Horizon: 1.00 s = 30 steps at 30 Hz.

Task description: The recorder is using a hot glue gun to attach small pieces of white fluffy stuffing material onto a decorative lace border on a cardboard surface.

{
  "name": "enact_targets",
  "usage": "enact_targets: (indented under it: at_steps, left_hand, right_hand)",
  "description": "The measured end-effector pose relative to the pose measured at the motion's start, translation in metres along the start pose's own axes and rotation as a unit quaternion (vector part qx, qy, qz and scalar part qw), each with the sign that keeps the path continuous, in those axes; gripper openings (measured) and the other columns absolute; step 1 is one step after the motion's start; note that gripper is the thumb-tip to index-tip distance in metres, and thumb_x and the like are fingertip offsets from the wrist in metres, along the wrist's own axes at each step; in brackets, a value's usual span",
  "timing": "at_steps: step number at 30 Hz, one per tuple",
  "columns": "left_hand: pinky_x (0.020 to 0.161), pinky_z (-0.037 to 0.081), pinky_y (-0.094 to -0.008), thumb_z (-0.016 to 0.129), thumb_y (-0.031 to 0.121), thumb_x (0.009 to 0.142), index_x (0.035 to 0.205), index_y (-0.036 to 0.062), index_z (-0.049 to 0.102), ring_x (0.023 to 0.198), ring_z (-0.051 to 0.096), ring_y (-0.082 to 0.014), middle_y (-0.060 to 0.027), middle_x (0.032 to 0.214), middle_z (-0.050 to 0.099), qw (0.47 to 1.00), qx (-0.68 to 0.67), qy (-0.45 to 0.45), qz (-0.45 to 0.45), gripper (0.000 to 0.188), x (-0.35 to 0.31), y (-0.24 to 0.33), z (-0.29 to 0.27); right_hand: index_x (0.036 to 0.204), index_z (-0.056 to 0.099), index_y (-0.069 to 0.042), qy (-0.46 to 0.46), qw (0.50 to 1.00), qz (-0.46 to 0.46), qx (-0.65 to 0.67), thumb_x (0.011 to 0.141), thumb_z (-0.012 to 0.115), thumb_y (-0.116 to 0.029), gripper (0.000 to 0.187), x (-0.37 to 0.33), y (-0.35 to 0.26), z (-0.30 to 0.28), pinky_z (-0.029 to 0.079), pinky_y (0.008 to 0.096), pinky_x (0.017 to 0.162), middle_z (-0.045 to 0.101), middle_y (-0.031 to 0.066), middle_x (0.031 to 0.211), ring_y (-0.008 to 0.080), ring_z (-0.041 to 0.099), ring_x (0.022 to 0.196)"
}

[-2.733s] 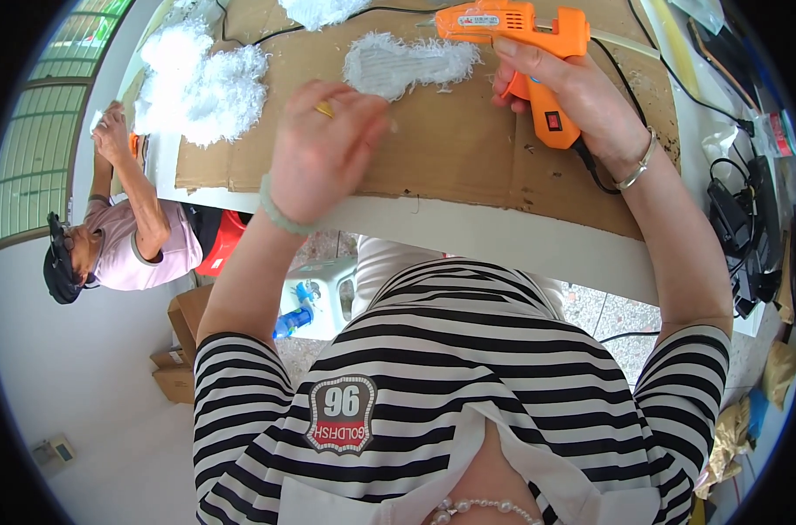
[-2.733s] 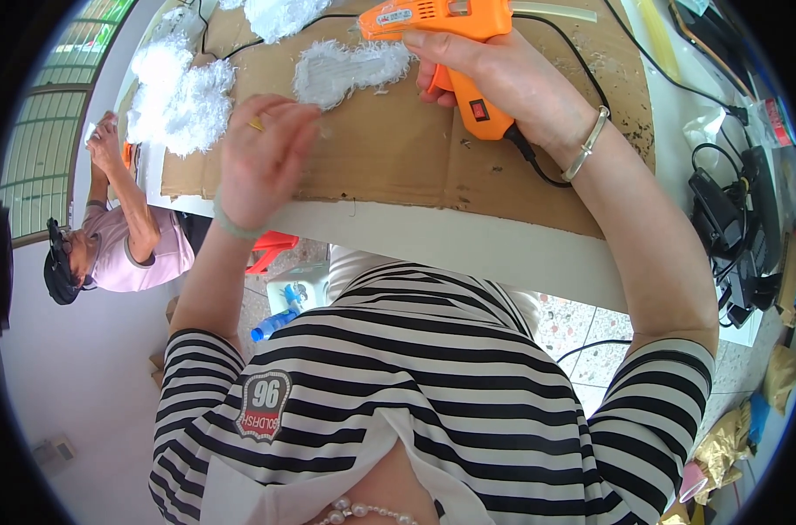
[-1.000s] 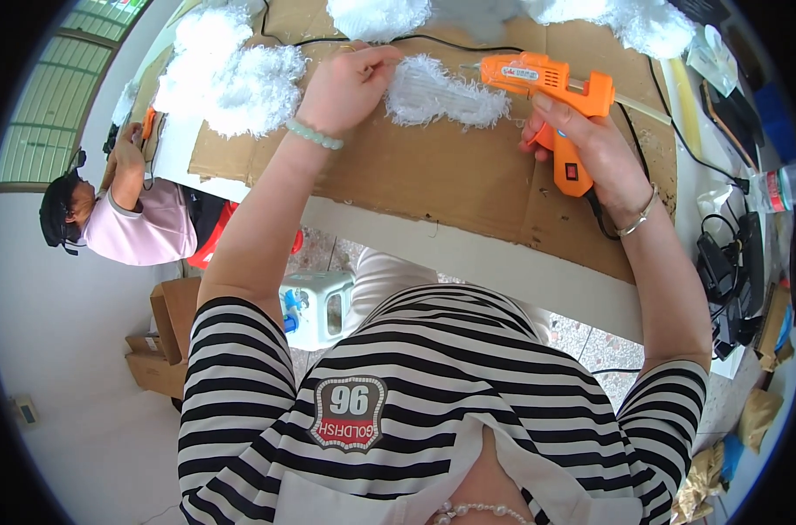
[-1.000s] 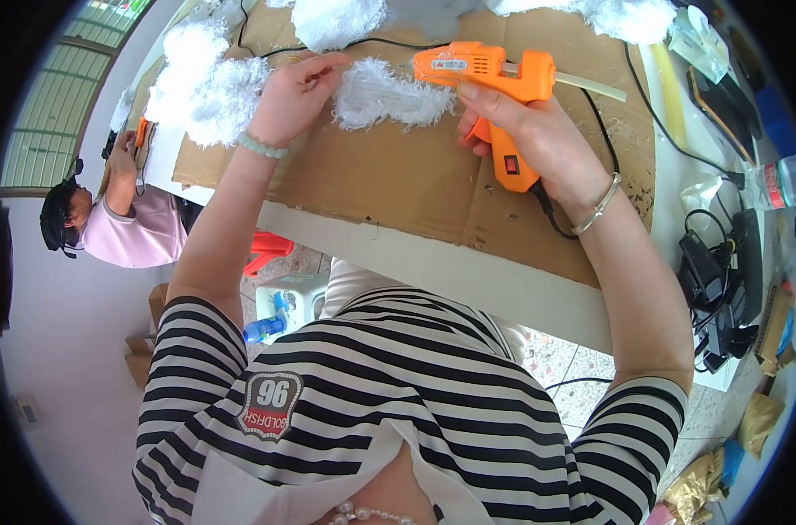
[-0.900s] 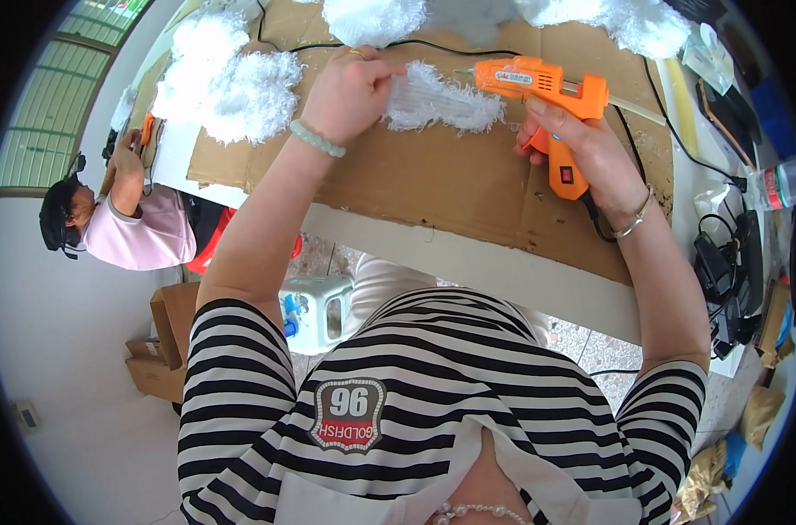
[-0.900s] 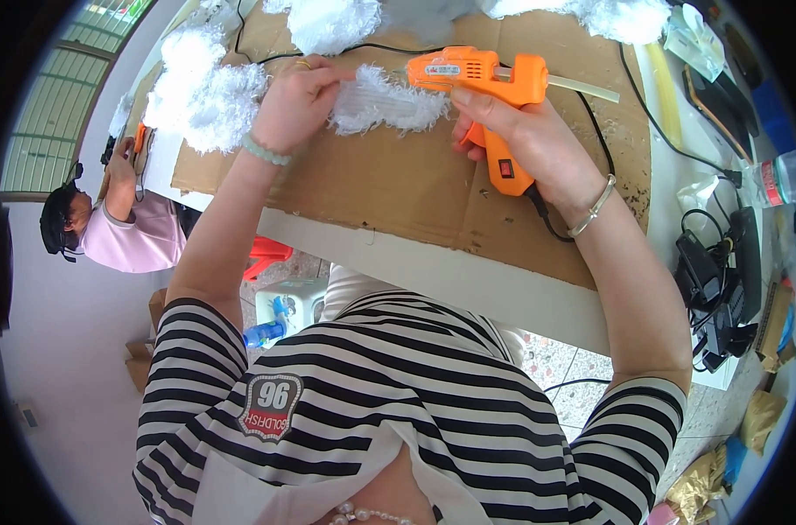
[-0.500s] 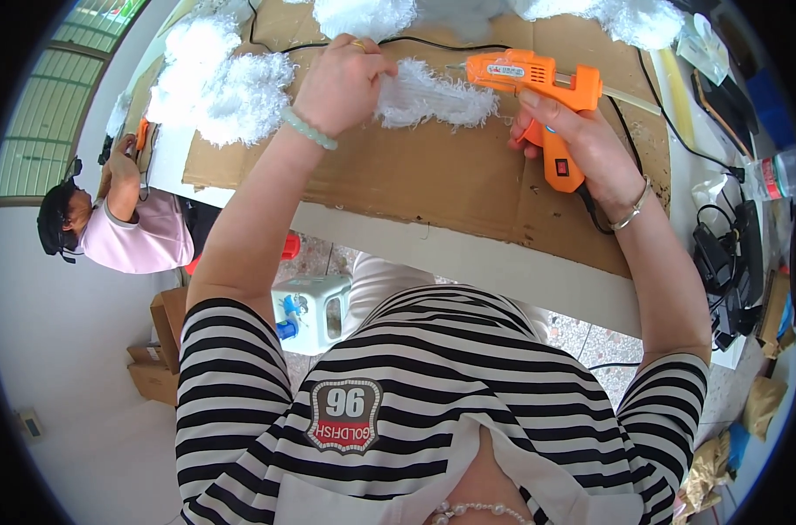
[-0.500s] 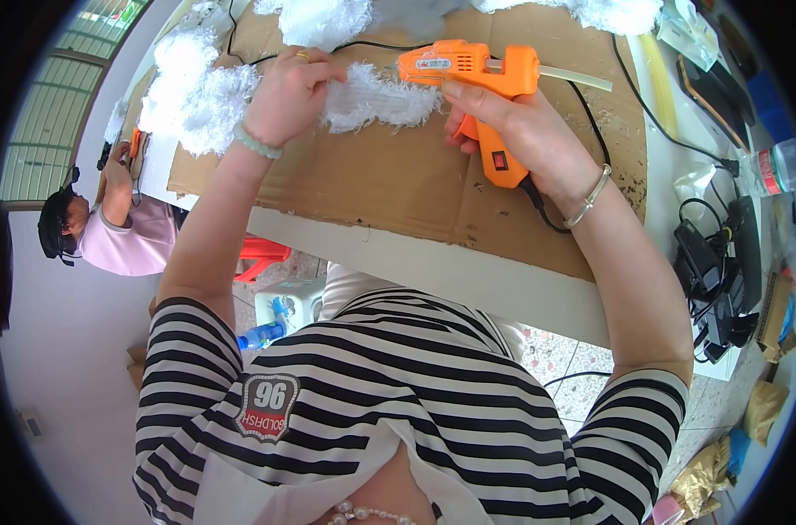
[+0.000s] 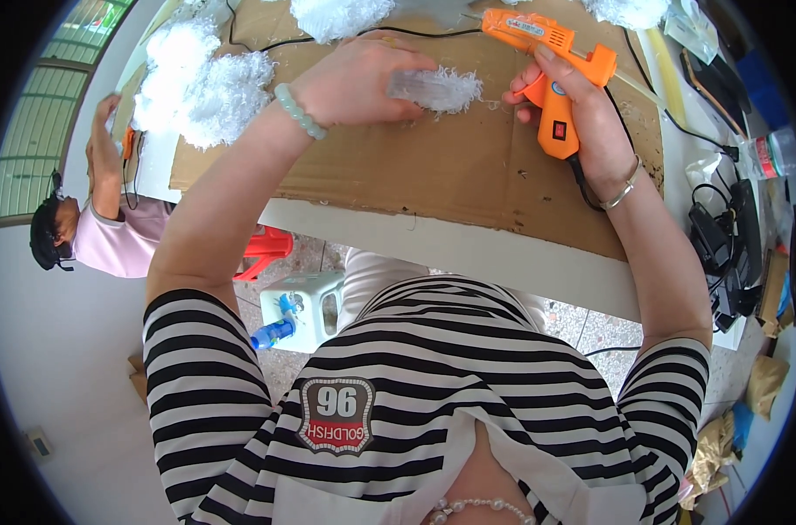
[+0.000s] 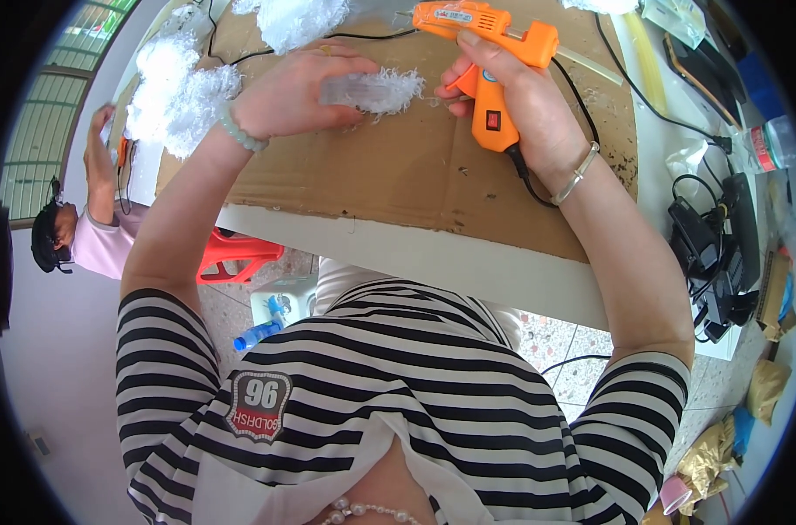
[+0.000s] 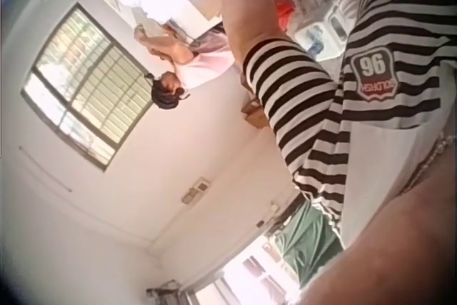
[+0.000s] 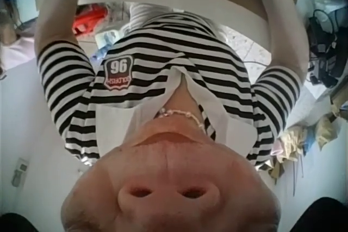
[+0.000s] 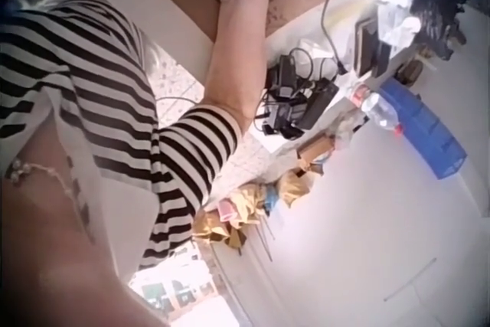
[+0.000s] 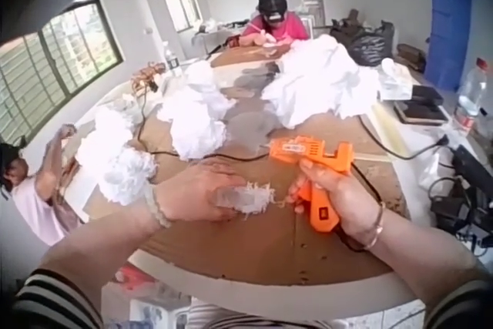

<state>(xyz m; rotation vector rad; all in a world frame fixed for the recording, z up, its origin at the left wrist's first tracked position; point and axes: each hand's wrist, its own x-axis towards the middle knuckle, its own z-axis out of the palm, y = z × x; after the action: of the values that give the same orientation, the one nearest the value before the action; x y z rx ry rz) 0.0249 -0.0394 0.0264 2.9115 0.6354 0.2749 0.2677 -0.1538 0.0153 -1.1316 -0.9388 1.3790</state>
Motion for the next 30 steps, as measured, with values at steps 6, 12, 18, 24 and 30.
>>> enact_targets:
  at_steps: [6, 12, 18, 24, 30]
  left_hand:
    - [0.092, 0.041, -0.0463, 0.069, 0.030, 0.069, 0.108, 0.0156, 0.067, 0.104, 0.057, -0.0296, -0.0059, 0.102, 0.067, 0.993, 0.068, -0.074, -0.068, 0.042, 0.010, 0.018, -0.007]
    - [0.086, 0.045, -0.0432, 0.067, 0.030, 0.063, 0.103, 0.0134, 0.067, 0.099, 0.059, -0.0296, -0.0077, 0.092, 0.067, 0.989, 0.077, -0.048, -0.120, 0.043, 0.002, 0.027, -0.001]
    - [0.077, 0.048, -0.0392, 0.066, 0.018, 0.065, 0.095, 0.0071, 0.065, 0.084, 0.062, -0.0302, -0.0115, 0.084, 0.063, 0.989, 0.108, 0.026, -0.097, 0.032, -0.005, 0.046, 0.010]
    - [0.074, 0.050, -0.0370, 0.065, 0.022, 0.072, 0.103, 0.0044, 0.065, 0.081, 0.063, -0.0252, -0.0121, 0.088, 0.066, 0.963, -0.187, 0.044, -0.189, 0.036, -0.017, 0.036, -0.002]
    - [0.082, 0.045, -0.0293, 0.060, 0.033, 0.083, 0.120, 0.0003, 0.058, 0.094, 0.055, -0.0148, -0.0054, 0.105, 0.063, 0.839, -0.337, 0.227, -0.361, 0.049, -0.074, -0.031, -0.053]
  right_hand:
    - [0.091, 0.058, -0.004, -0.024, 1.000, -0.016, -0.004, 0.095, 0.051, -0.036, 0.032, 0.001, 0.004, -0.005, 0.048, 0.0277, 0.068, 0.062, 0.0058, 0.085, 0.0156, 0.061, 0.080]
    - [0.092, 0.059, -0.003, -0.017, 1.000, -0.011, 0.021, 0.094, 0.053, -0.032, 0.030, -0.003, 0.003, 0.000, 0.049, 0.0287, 0.068, 0.062, 0.0067, 0.083, 0.0174, 0.063, 0.080]
    - [0.092, 0.058, -0.005, -0.025, 0.999, -0.013, 0.014, 0.095, 0.051, -0.035, 0.030, -0.003, 0.002, 0.001, 0.048, 0.0270, 0.067, 0.060, 0.0048, 0.084, 0.0162, 0.061, 0.081]
    - [0.097, 0.059, -0.005, -0.015, 0.999, -0.014, 0.025, 0.094, 0.053, -0.034, 0.030, -0.001, 0.003, -0.003, 0.049, 0.0278, 0.066, 0.062, 0.0047, 0.082, 0.0163, 0.062, 0.079]
    - [0.087, 0.057, -0.007, -0.013, 1.000, -0.010, 0.005, 0.095, 0.050, -0.038, 0.033, -0.004, 0.002, 0.000, 0.047, 0.0254, 0.066, 0.059, 0.0037, 0.083, 0.0148, 0.060, 0.081]
